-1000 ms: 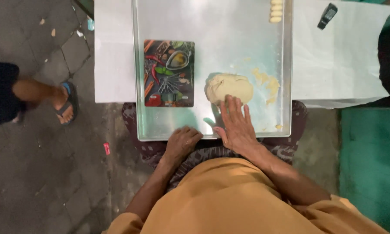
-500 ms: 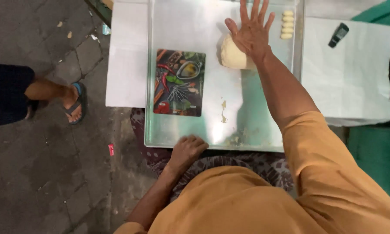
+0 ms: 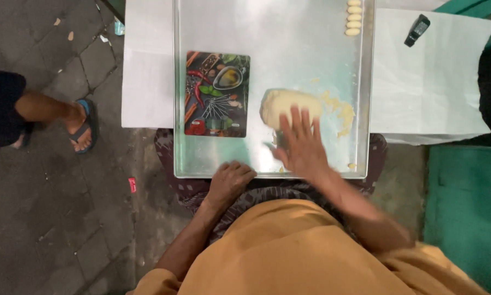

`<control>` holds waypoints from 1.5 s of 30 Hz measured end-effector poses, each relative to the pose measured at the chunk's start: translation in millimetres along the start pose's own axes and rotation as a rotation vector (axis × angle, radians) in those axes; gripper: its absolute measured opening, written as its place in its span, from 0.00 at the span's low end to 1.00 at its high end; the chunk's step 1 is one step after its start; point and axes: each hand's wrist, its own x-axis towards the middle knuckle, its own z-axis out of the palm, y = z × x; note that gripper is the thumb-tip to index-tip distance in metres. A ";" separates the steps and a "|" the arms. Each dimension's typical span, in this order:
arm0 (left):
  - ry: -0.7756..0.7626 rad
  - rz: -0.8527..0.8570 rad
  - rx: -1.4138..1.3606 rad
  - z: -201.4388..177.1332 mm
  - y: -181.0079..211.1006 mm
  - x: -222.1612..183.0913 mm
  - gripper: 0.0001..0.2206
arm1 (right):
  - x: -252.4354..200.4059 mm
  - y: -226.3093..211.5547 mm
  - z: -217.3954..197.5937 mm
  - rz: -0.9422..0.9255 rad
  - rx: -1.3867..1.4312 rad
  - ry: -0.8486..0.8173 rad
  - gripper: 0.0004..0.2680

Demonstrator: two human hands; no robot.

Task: Pinching off small portions of dough, rolling them into balls between the palms, and arranging them on a metal tray.

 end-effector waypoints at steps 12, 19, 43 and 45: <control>-0.127 -0.099 -0.021 -1.4 0.1 1.8 0.08 | 98.0 36.3 4.8 0.075 0.150 0.180 0.29; -0.105 -0.127 -0.025 -4.0 1.9 5.8 0.09 | 235.9 83.3 -87.1 0.329 0.274 -0.037 0.32; -0.080 -0.089 -0.071 -5.8 2.7 6.7 0.04 | -60.7 17.0 -4.2 -0.074 0.730 0.245 0.16; -0.110 -0.096 -0.098 -20.5 7.2 19.9 0.04 | -51.8 26.7 -13.8 0.001 0.807 0.394 0.14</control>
